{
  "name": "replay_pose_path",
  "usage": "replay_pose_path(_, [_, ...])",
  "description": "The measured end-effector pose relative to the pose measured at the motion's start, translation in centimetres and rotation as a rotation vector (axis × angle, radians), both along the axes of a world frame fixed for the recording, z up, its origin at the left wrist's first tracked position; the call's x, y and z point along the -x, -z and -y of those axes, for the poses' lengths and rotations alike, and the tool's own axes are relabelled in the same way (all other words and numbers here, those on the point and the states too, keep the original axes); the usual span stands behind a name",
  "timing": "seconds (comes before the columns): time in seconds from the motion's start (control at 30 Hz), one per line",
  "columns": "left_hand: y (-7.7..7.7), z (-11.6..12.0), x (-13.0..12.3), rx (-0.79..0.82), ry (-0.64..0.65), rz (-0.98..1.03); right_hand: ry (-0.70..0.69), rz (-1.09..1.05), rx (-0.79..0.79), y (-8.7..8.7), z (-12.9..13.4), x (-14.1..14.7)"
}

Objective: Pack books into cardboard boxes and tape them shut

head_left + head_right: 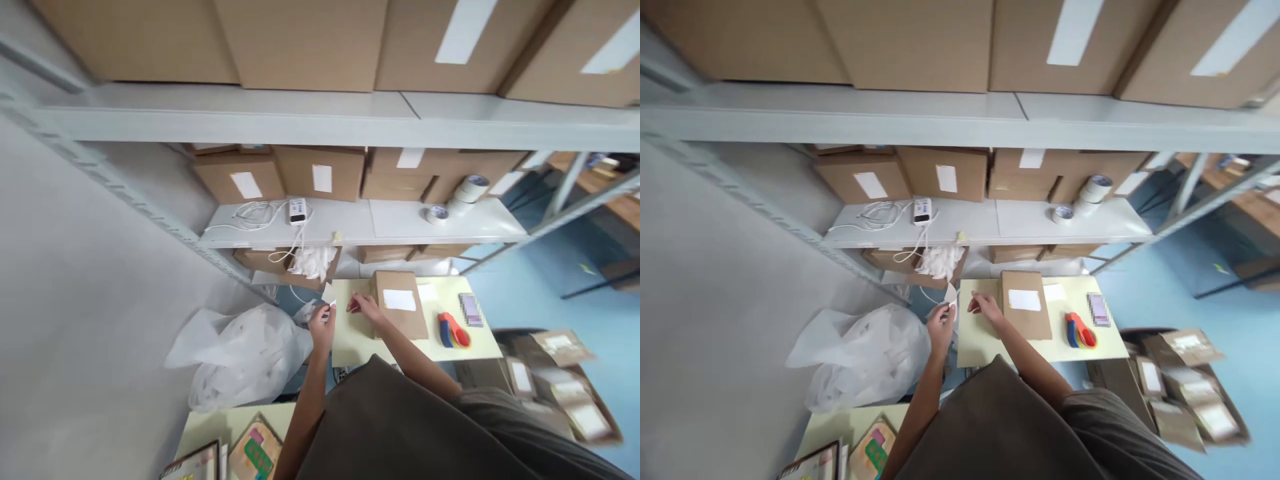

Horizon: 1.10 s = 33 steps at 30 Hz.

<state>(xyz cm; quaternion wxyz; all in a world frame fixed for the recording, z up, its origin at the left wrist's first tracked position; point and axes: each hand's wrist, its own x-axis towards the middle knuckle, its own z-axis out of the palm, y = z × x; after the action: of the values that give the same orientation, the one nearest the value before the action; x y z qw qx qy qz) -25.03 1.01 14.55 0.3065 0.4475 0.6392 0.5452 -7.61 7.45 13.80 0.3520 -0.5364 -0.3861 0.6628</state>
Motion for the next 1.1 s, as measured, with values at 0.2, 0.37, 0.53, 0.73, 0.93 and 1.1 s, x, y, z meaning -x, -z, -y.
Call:
replay_pose_path(0.2, [1.5, -0.8, -7.6, 0.024, 0.453, -0.24, 0.139, -0.072, 0.021, -0.6, 6.0, -6.5])
replay_pose_path(0.37, [3.0, 0.1, -11.8, 0.069, 0.57, -0.182, 0.414, 0.025, 0.055, 1.0, 7.4, -10.6])
replay_pose_path(0.53, [5.2, 0.0, -14.0, 0.3, 0.407, 0.187, 0.313, -0.025, 0.092, 2.5, 8.6, -13.4])
replay_pose_path(0.73, [7.1, 1.0, -15.8, 0.362, 0.264, 0.012, 0.224, 0.325, 0.009, 5.2, 8.6, -15.1])
replay_pose_path(0.93, [8.4, 2.2, -17.3, 0.471, 0.18, -0.115, 0.153, 0.603, -0.033, 7.1, 9.0, -15.8])
replay_pose_path(1.1, [8.3, 2.3, -18.2, 0.541, 0.126, -0.26, 0.067, 0.663, 0.0, 7.7, 8.6, -16.2])
